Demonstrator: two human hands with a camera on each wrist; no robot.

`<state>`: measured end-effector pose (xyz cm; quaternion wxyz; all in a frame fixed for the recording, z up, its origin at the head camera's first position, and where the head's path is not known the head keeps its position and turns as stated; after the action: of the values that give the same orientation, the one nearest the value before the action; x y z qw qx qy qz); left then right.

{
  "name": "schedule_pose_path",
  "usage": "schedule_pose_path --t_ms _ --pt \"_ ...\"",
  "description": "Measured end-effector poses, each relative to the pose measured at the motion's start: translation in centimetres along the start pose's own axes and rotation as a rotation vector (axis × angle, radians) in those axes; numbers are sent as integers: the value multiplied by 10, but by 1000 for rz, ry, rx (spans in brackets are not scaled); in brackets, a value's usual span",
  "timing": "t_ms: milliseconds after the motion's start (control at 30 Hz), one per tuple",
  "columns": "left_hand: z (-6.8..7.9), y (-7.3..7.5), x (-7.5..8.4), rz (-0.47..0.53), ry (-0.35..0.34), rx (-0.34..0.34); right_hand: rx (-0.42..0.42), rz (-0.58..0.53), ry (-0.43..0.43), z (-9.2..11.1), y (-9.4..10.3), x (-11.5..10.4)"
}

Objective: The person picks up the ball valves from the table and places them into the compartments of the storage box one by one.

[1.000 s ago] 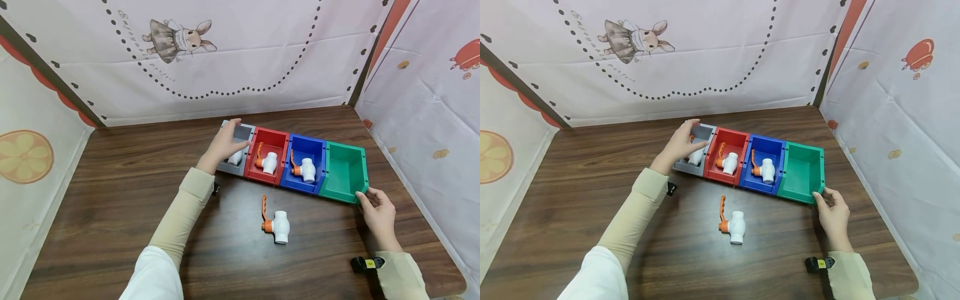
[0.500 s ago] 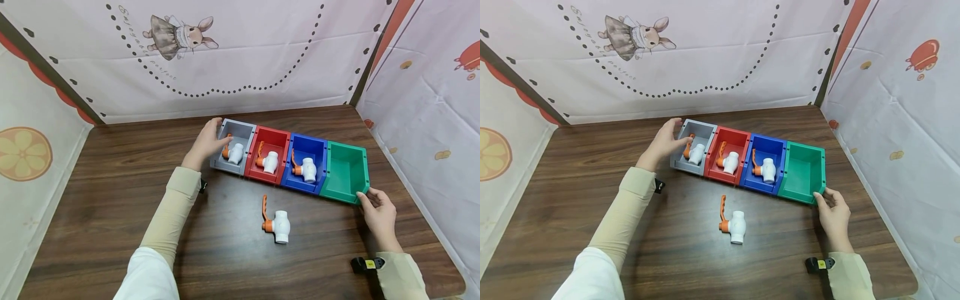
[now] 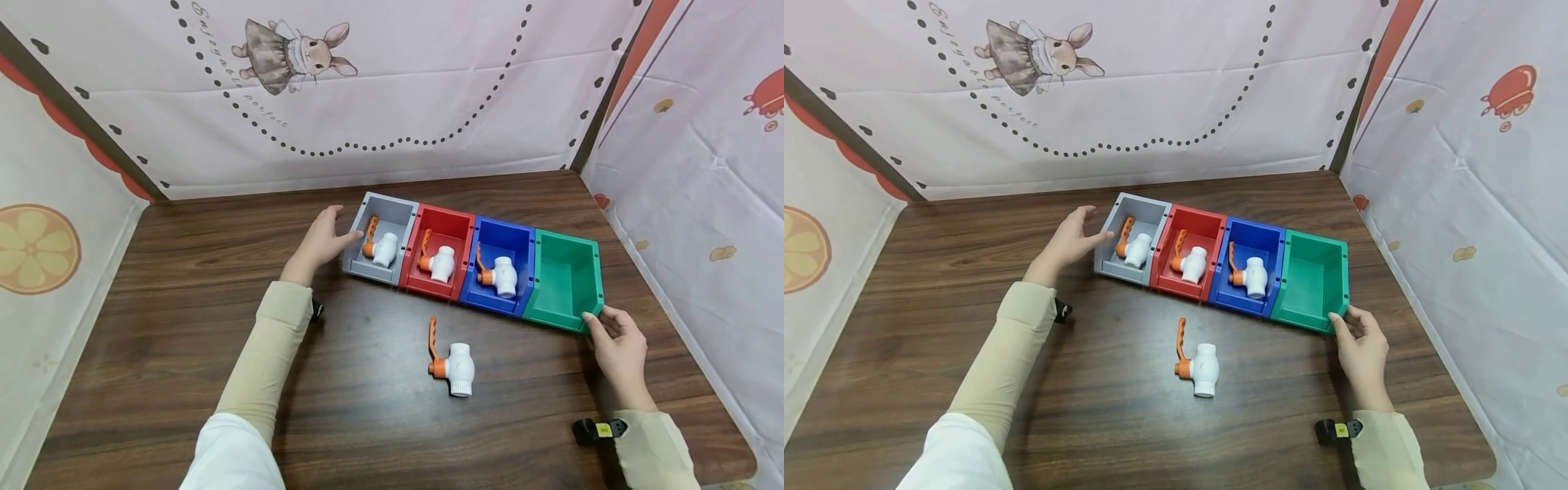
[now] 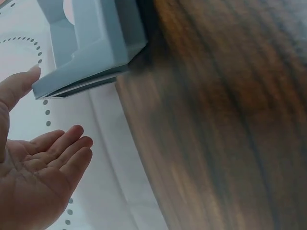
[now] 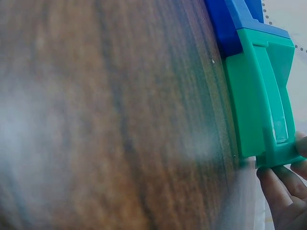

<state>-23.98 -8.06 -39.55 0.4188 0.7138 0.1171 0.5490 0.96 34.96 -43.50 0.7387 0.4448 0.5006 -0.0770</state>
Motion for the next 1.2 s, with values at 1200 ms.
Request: schedule_pose_path --t_ms 1200 --pt "15 -8 -12 102 -41 -12 21 24 23 0 0 -1"
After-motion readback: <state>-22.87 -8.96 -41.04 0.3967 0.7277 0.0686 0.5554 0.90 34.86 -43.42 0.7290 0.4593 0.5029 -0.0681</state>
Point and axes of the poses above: each hand's wrist, its own z-axis away from the middle knuckle, its own y-axis out of the back of the hand, x = y × z, the point moved 1 cm from there along -z, towards the middle knuckle, and after that the axes turned 10 degrees about -y, right-handed, at the moved point
